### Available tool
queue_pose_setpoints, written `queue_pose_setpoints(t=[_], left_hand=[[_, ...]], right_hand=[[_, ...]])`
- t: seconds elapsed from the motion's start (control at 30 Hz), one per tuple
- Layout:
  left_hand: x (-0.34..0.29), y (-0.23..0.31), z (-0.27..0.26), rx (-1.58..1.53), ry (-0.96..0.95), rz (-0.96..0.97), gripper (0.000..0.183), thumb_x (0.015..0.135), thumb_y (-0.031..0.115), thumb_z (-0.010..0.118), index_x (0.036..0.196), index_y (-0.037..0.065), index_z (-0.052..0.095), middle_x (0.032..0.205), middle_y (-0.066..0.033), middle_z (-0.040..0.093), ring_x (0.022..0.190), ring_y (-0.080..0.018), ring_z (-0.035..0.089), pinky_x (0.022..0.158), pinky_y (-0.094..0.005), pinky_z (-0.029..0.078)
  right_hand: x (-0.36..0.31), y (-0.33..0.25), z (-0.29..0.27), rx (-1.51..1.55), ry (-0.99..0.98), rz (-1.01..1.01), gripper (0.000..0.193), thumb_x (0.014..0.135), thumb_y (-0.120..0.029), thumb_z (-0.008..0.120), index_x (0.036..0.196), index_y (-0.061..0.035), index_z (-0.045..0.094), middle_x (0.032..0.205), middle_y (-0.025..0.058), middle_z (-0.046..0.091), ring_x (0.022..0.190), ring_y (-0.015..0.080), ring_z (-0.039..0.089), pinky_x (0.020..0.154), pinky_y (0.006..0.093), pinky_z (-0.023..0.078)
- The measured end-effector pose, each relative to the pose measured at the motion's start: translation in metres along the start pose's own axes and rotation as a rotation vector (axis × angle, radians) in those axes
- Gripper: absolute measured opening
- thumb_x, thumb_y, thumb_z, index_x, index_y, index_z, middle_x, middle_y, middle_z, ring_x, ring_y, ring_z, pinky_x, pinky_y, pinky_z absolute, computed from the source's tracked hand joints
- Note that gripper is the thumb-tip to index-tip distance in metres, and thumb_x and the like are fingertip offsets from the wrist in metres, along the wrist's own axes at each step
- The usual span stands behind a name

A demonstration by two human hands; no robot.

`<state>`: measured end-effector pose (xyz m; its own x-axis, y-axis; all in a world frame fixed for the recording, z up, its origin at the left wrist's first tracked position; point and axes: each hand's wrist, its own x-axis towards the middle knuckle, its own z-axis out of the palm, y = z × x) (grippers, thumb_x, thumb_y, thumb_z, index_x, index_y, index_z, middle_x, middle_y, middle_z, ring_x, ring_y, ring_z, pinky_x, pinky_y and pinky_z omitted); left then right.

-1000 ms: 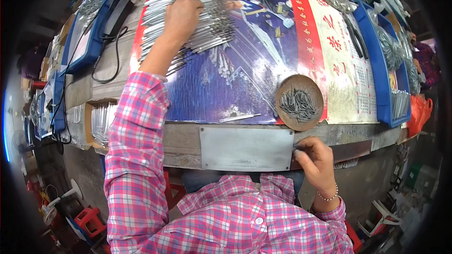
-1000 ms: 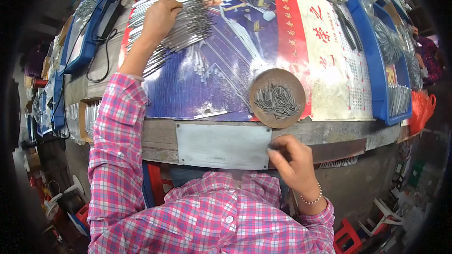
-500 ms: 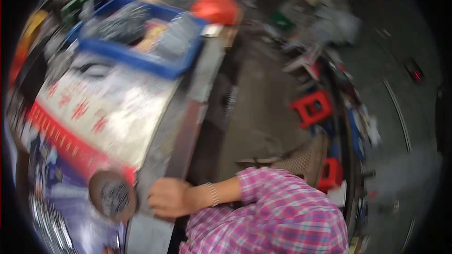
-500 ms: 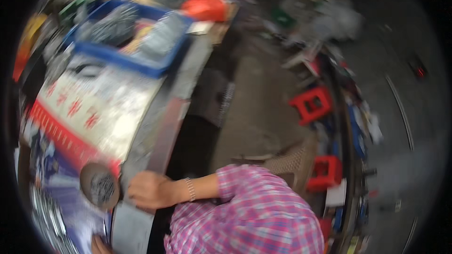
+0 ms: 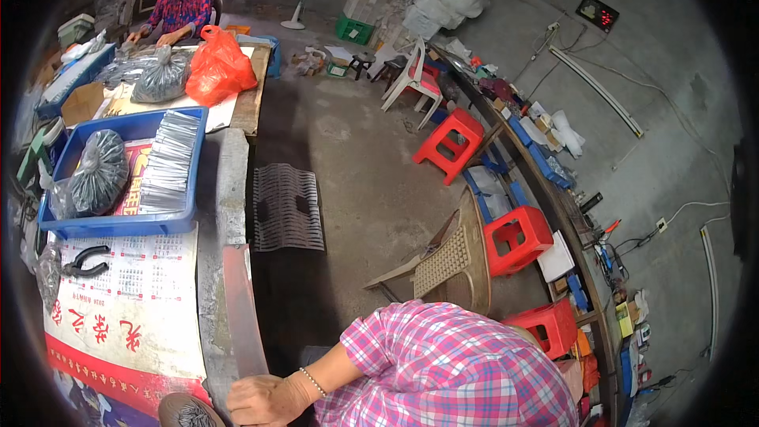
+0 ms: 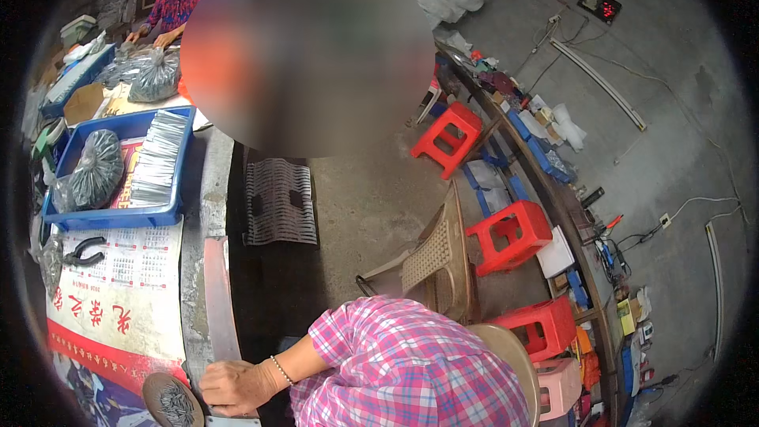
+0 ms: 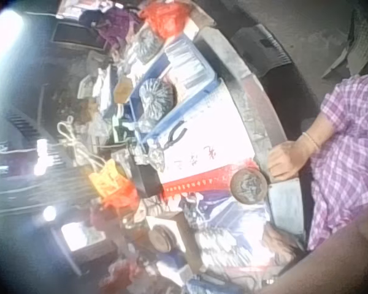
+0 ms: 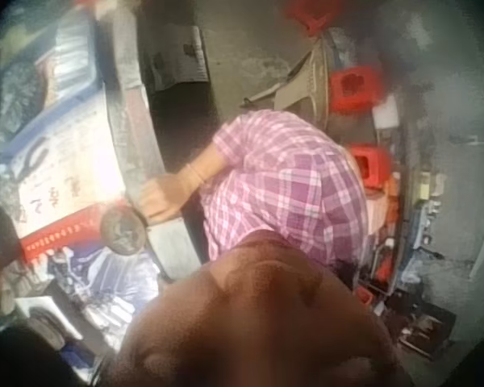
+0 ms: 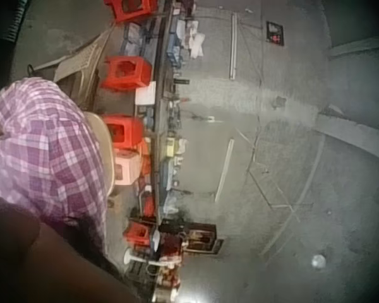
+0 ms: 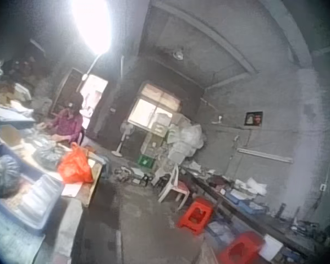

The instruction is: The person assembles metal tools by picking up metal strips and small pins from a bowl, fitting the pins into the metal strips by hand.

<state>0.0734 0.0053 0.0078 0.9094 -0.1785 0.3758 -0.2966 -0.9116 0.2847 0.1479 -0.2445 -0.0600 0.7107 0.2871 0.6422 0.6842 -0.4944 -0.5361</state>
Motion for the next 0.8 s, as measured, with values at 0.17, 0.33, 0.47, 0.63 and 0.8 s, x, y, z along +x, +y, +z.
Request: queue_pose_setpoints(t=[0.17,0.33,0.47,0.63,0.8], left_hand=[[-0.034,-0.058,0.023,0.063,-0.067,0.028,0.023,0.098,0.022,0.05,0.109,0.007,0.064,0.096,-0.0114,0.065,0.087,-0.0287,0.062,0.076,-0.0385,0.049],[-0.006,-0.011,-0.008,0.295,-0.481,-0.306,0.035,0.092,0.014,0.05,0.125,0.004,0.056,0.106,-0.0188,0.062,0.101,-0.0325,0.058,0.092,-0.0422,0.045],[-0.025,-0.065,0.017,0.186,-0.445,-0.201,0.026,0.085,-0.002,0.052,0.11,0.0,0.06,0.098,-0.0193,0.058,0.094,-0.0361,0.055,0.081,-0.0429,0.045],[0.001,-0.016,-0.014,-0.063,-0.228,-0.153,0.025,0.08,-0.008,0.056,0.104,-0.004,0.058,0.089,-0.0179,0.055,0.081,-0.0338,0.056,0.069,-0.0404,0.045],[-0.02,-0.005,-0.033,-0.504,-0.063,-0.404,0.024,0.076,-0.01,0.059,0.099,-0.002,0.06,0.09,-0.0139,0.059,0.08,-0.0254,0.06,0.071,-0.0315,0.048]], right_hand=[[0.002,0.0,0.003,-0.02,0.02,-0.003,0.019,0.073,-0.013,0.064,0.073,-0.0033,0.047,0.073,0.0112,0.044,0.068,0.0293,0.049,0.064,0.0389,0.039],[0.003,-0.002,0.008,-0.151,-0.035,-0.069,0.014,0.071,-0.012,0.062,0.069,-0.0073,0.049,0.074,0.0077,0.045,0.07,0.0249,0.051,0.062,0.036,0.042],[0.008,-0.006,-0.023,-0.217,-0.118,-0.1,0.015,0.065,-0.019,0.063,0.068,-0.0082,0.053,0.07,0.0055,0.048,0.065,0.0209,0.051,0.056,0.0341,0.043],[0.004,0.0,-0.026,-0.099,-0.107,-0.062,0.019,0.066,-0.01,0.071,0.078,-0.0033,0.058,0.076,0.0116,0.057,0.065,0.0279,0.057,0.058,0.0387,0.046],[0.025,0.004,-0.038,0.163,-0.166,0.244,0.017,0.076,-0.001,0.065,0.092,0.0001,0.059,0.082,0.0146,0.059,0.07,0.0302,0.058,0.063,0.0372,0.047]])
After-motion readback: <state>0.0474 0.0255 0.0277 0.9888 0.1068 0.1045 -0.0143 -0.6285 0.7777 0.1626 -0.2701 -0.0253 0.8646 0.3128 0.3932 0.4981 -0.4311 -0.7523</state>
